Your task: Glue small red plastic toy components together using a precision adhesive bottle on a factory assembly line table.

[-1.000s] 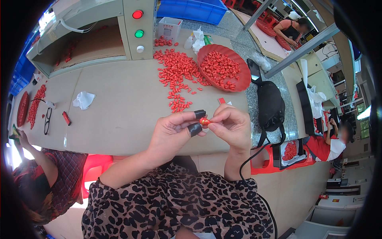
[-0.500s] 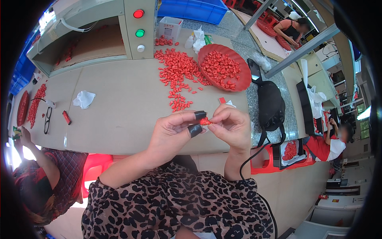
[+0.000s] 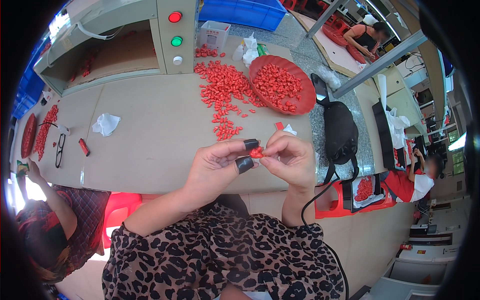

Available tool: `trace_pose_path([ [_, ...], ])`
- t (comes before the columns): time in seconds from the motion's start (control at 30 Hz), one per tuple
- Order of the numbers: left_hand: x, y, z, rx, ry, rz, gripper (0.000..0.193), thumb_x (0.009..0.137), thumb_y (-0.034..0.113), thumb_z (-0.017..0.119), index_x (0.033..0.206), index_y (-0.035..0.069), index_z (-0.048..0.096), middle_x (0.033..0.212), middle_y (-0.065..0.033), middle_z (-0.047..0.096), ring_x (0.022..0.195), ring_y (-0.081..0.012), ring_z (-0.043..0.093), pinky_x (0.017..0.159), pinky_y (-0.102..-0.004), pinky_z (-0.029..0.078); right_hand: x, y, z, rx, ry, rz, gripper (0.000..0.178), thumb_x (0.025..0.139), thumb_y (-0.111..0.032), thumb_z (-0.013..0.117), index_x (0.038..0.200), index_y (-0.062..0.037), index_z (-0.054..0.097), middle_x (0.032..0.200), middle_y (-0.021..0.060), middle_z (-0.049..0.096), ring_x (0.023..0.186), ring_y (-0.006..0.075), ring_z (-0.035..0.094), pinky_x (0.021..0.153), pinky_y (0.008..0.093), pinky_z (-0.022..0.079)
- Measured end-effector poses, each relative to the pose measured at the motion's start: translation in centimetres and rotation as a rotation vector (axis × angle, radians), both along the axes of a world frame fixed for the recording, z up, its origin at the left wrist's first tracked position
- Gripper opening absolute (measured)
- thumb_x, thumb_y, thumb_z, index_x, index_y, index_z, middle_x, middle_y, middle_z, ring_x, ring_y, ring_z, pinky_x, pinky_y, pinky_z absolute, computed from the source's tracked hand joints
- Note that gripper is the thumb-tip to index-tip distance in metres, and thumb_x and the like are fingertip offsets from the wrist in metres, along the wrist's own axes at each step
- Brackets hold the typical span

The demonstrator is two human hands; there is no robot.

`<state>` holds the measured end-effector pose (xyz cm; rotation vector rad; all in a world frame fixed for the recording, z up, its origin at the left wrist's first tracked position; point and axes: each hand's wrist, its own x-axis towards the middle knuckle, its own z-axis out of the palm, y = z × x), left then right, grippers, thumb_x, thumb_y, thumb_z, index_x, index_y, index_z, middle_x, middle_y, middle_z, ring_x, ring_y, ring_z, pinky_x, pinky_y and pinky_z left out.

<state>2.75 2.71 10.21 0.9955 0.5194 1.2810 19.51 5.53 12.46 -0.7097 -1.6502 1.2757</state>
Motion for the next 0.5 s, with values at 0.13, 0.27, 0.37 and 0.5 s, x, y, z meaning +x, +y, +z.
trace_pose_path([
  [0.13,-0.1,0.1,0.1,0.019,-0.017,0.010,0.026,0.077,-0.005,0.052,0.102,-0.004,0.052,0.095,-0.0051,0.053,0.088,-0.0106,0.052,0.079,-0.0231,0.043,-0.1,0.5,-0.4,0.047,-0.009,0.024,0.014,0.062,0.010,0.060,0.074,0.0022,0.056,0.074,0.0063,0.051,0.061,0.0082,0.049,0.051,0.0169,0.035],
  [0.27,-1.4,0.8,-0.8,-0.118,-0.014,0.038,0.029,0.076,-0.002,0.054,0.104,-0.003,0.050,0.099,-0.0104,0.055,0.087,-0.0152,0.054,0.076,-0.0268,0.046,-0.5,0.9,-1.2,-0.007,0.137,-0.030,0.013,0.065,0.009,0.057,0.075,0.0023,0.054,0.075,0.0057,0.051,0.057,0.0069,0.047,0.047,0.0159,0.034],
  [0.37,-3.9,2.4,-1.2,-0.242,0.004,0.114,0.026,0.078,-0.003,0.048,0.103,-0.005,0.049,0.097,-0.0111,0.055,0.086,-0.0172,0.055,0.073,-0.0267,0.047,1.0,1.0,-2.8,-0.101,0.184,-0.312,0.005,0.072,0.006,0.049,0.076,0.0024,0.048,0.071,0.0050,0.044,0.046,0.0059,0.037,0.040,0.0162,0.028],
  [0.5,-9.7,6.6,-3.1,-0.386,-0.018,0.303,0.022,0.079,-0.002,0.040,0.099,-0.008,0.048,0.090,-0.0117,0.054,0.079,-0.0169,0.055,0.070,-0.0260,0.047,3.2,0.7,-6.7,-0.185,0.133,-0.546,0.003,0.079,-0.002,0.049,0.080,-0.0001,0.049,0.061,0.0008,0.044,0.042,0.0037,0.034,0.037,0.0171,0.025],
])
